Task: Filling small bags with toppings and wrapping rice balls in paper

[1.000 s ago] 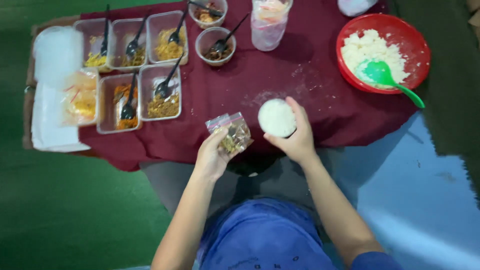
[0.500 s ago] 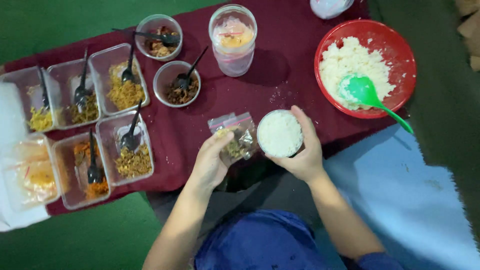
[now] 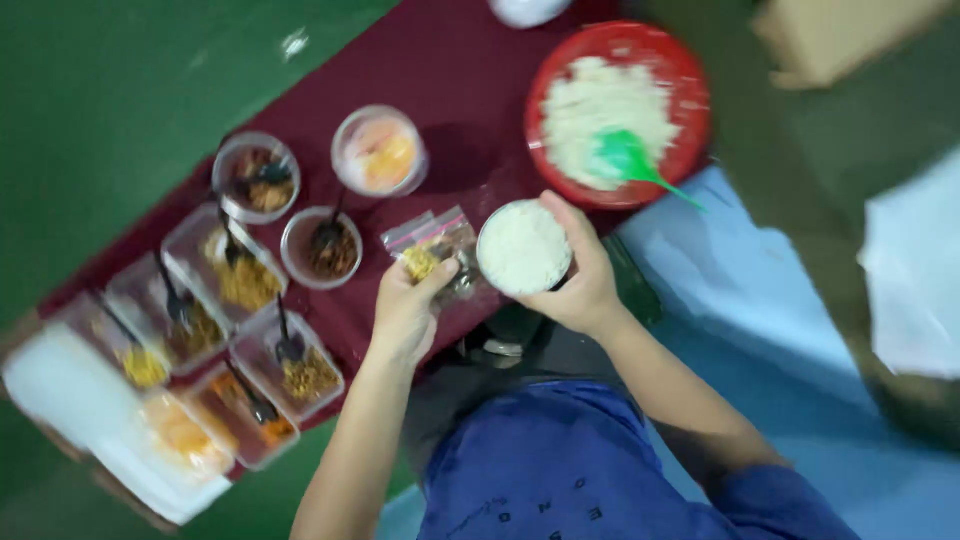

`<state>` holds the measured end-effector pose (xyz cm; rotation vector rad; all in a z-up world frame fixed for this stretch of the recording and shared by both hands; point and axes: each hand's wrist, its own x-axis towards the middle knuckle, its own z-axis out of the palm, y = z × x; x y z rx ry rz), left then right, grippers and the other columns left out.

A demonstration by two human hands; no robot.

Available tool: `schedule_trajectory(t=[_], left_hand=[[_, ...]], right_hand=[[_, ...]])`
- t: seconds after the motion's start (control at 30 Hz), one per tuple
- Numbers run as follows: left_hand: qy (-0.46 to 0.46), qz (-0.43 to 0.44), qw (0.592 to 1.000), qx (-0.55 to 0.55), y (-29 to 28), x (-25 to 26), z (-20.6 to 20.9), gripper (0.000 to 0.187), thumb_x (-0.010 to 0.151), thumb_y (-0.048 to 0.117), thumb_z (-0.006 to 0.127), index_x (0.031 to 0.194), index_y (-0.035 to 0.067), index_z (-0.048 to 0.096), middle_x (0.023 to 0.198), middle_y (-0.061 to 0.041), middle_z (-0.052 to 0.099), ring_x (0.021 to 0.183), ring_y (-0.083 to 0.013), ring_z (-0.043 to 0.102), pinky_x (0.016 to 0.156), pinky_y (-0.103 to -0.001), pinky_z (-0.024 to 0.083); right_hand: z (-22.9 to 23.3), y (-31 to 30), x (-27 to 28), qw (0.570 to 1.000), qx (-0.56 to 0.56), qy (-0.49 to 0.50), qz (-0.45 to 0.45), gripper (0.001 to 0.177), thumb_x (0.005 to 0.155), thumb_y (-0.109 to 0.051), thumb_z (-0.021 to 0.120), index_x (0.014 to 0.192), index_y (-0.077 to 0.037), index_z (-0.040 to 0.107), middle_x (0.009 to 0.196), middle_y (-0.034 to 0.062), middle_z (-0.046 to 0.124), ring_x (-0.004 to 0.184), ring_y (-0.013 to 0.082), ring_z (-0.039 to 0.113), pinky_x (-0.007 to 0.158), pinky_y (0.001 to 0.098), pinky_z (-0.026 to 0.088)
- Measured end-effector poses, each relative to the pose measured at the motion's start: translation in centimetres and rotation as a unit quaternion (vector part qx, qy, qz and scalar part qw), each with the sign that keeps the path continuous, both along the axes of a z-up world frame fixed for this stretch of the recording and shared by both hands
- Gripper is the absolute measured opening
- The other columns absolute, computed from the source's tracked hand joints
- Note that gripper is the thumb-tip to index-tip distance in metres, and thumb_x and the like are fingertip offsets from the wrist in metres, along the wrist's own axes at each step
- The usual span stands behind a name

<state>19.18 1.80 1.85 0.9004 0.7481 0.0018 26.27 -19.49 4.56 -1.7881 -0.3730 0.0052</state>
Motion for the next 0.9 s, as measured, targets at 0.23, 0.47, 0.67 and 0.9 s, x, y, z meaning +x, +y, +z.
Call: schedule_trajectory(t=[0.23,0.47,0.67,0.9], left_hand=[[0.033,-0.193,0.976,0.098,-9.1,7.3,6.9,0.042,0.078,0.005,0.089,0.115,-0.003,0.071,0.099,-0.014,0.074,0.087,-0.0235,0.072,0.075,-0.039,0.063],[-0.128,-0.425,0.835,0.326,-28.7,20.7,5.9,0.047,0.076,0.020,0.092,0.113,-0.002,0.074,0.101,-0.026,0.075,0.100,-0.0378,0.072,0.085,-0.049,0.058],[-0.159,-0.470,0.765,0.411,-42.4,30.7,2.3,0.049,0.074,0.022,0.093,0.116,0.008,0.074,0.104,-0.016,0.077,0.105,-0.0344,0.075,0.087,-0.046,0.060],[-0.127,-0.517,0.677,0.509,-47.9,32.9,0.8,0.060,0.071,0.025,0.095,0.122,0.009,0.068,0.108,-0.021,0.076,0.108,-0.0406,0.072,0.089,-0.052,0.059]], right_hand=[[6.2,-10.6,-2.4,0.978,-0.009,-0.003,-0.208,0.115,0.045,-0.027,0.106,0.148,-0.008,0.058,0.136,0.0118,0.064,0.125,0.0253,0.064,0.113,0.0402,0.046],[4.0,-28.1,-2.6,0.886,-0.062,-0.074,-0.453,0.114,0.052,-0.026,0.105,0.150,0.002,0.053,0.136,0.0233,0.061,0.127,0.0351,0.061,0.111,0.0453,0.045],[3.1,-41.3,-3.9,0.809,-0.108,-0.067,-0.574,0.114,0.059,0.000,0.103,0.154,0.007,0.041,0.146,0.0334,0.049,0.138,0.0452,0.049,0.117,0.0528,0.038],[1.6,-47.7,-4.2,0.802,-0.067,-0.065,-0.590,0.114,0.069,0.004,0.103,0.160,0.005,0.033,0.156,0.0308,0.042,0.146,0.0396,0.042,0.122,0.0491,0.033]])
